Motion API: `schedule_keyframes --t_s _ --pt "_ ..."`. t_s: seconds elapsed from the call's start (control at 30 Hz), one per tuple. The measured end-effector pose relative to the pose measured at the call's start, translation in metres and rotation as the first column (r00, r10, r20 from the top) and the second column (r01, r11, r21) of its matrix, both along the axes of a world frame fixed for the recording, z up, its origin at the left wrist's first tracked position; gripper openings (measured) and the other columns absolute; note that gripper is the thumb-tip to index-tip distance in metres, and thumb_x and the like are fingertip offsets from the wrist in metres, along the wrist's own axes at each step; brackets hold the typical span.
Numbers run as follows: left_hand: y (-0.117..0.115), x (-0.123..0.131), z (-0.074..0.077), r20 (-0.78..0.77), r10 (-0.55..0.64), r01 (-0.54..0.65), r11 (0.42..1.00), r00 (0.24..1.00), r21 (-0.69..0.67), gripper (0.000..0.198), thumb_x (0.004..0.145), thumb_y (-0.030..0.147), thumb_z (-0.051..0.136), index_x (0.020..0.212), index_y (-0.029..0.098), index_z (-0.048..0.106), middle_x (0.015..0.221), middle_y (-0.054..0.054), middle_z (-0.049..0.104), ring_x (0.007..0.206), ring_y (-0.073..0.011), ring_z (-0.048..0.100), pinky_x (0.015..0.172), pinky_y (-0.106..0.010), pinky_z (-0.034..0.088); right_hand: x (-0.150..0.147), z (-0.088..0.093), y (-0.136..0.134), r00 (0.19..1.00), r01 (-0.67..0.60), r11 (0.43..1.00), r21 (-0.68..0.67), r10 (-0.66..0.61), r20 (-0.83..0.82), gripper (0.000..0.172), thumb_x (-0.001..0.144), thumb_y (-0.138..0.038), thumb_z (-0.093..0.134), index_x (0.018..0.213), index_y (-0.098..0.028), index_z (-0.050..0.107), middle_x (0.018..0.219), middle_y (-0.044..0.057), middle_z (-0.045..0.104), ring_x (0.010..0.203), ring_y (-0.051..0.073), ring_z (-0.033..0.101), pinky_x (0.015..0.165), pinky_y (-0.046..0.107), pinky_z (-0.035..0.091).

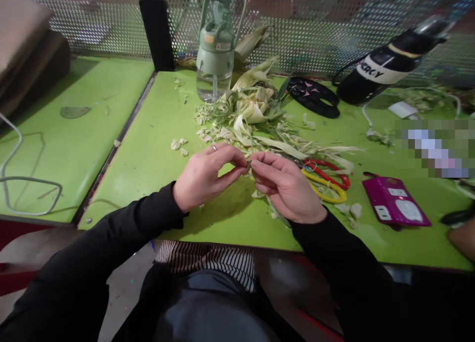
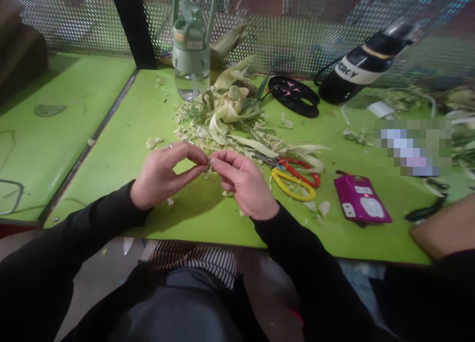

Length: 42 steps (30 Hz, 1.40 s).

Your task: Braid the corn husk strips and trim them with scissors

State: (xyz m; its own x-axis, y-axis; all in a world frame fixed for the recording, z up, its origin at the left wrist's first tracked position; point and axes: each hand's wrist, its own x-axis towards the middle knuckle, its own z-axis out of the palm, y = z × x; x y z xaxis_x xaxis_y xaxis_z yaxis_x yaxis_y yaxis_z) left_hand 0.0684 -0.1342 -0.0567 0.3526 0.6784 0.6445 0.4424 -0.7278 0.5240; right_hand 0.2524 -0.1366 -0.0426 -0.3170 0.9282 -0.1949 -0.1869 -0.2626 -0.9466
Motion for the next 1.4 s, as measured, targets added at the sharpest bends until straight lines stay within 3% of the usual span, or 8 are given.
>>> schedule_keyframes --t_s 0.27,0.43,0.6,0.8,0.9,0.97,1.1,1.4 --pt "0.0 0.001 -0.002 0.056 -0.007 0.007 1.0 0.998 0.001 0.01 0.088 0.023 0.069 0.086 0.014 0.065 0.088 -0.006 0.074 0.085 -0.0148 0.07 0.08 -0.026 0.056 -0.001 -0.004 -0.001 0.997 0.05 0.994 0.095 -0.055 0.052 0.018 0.077 -0.032 0.079 0.082 -0.018 0.069 0.063 -0.006 0.049 0.049 0.004 0.031 0.044 0.022 0.018" --pt "-0.002 0.001 0.001 0.101 -0.004 0.016 0.992 0.995 -0.123 0.007 0.091 0.019 0.061 0.086 0.015 0.062 0.081 -0.004 0.07 0.073 -0.0124 0.064 0.07 -0.025 0.052 0.003 -0.005 -0.002 0.985 0.033 0.974 0.224 -0.069 0.157 0.018 0.083 -0.037 0.073 0.09 -0.021 0.071 0.068 -0.004 0.051 0.053 0.006 0.033 0.046 0.023 0.022" --pt "-0.007 0.001 0.009 0.232 -0.013 0.082 0.953 0.973 -0.292 0.004 0.09 0.018 0.056 0.087 0.016 0.057 0.088 -0.006 0.07 0.079 -0.0132 0.065 0.077 -0.029 0.054 0.007 0.003 -0.004 0.916 -0.02 0.904 0.428 -0.155 0.371 0.016 0.089 -0.036 0.067 0.087 -0.021 0.068 0.072 -0.002 0.056 0.06 0.01 0.043 0.053 0.025 0.033" --pt "-0.002 -0.004 0.013 0.376 0.049 0.107 0.918 0.925 -0.382 0.006 0.089 0.017 0.054 0.084 0.018 0.051 0.092 -0.005 0.068 0.079 -0.0109 0.062 0.077 -0.028 0.054 0.013 0.014 -0.008 0.763 -0.235 0.735 0.636 -0.265 0.589 0.012 0.094 -0.03 0.061 0.086 -0.023 0.066 0.08 0.002 0.062 0.064 0.013 0.049 0.057 0.029 0.037" --pt "0.0 -0.007 0.016 0.431 0.077 0.118 0.906 0.899 -0.408 0.008 0.089 0.017 0.054 0.082 0.018 0.05 0.09 -0.004 0.068 0.076 -0.0095 0.06 0.073 -0.026 0.053 0.015 0.017 -0.01 0.763 -0.289 0.718 0.633 -0.227 0.606 0.012 0.094 -0.033 0.061 0.086 -0.025 0.065 0.079 0.003 0.062 0.064 0.015 0.05 0.057 0.03 0.037" --pt "0.001 -0.008 0.018 0.465 0.089 0.145 0.885 0.881 -0.443 0.008 0.089 0.018 0.055 0.082 0.018 0.051 0.088 -0.004 0.068 0.073 -0.009 0.059 0.07 -0.024 0.053 0.015 0.017 -0.01 0.777 -0.254 0.754 0.606 -0.214 0.592 0.013 0.094 -0.035 0.061 0.087 -0.025 0.065 0.073 0.001 0.059 0.06 0.014 0.046 0.054 0.03 0.034" --pt "0.004 -0.007 0.017 0.524 0.078 0.28 0.774 0.848 -0.568 0.01 0.084 0.015 0.058 0.077 0.017 0.051 0.082 -0.003 0.067 0.066 -0.0072 0.058 0.064 -0.022 0.052 0.014 0.014 -0.008 0.815 -0.11 0.836 0.538 -0.234 0.53 0.021 0.093 -0.043 0.061 0.087 -0.024 0.063 0.058 -0.004 0.041 0.05 0.01 0.03 0.047 0.029 0.023" --pt "0.008 -0.002 0.016 0.595 0.283 0.463 0.417 0.752 -0.782 0.011 0.087 0.014 0.055 0.077 0.016 0.052 0.069 0.001 0.06 0.057 -0.0049 0.058 0.06 -0.019 0.052 0.015 0.014 -0.004 0.843 -0.119 0.853 0.508 -0.183 0.506 0.016 0.091 -0.038 0.065 0.086 -0.024 0.068 0.063 -0.003 0.045 0.054 0.012 0.033 0.05 0.03 0.026"
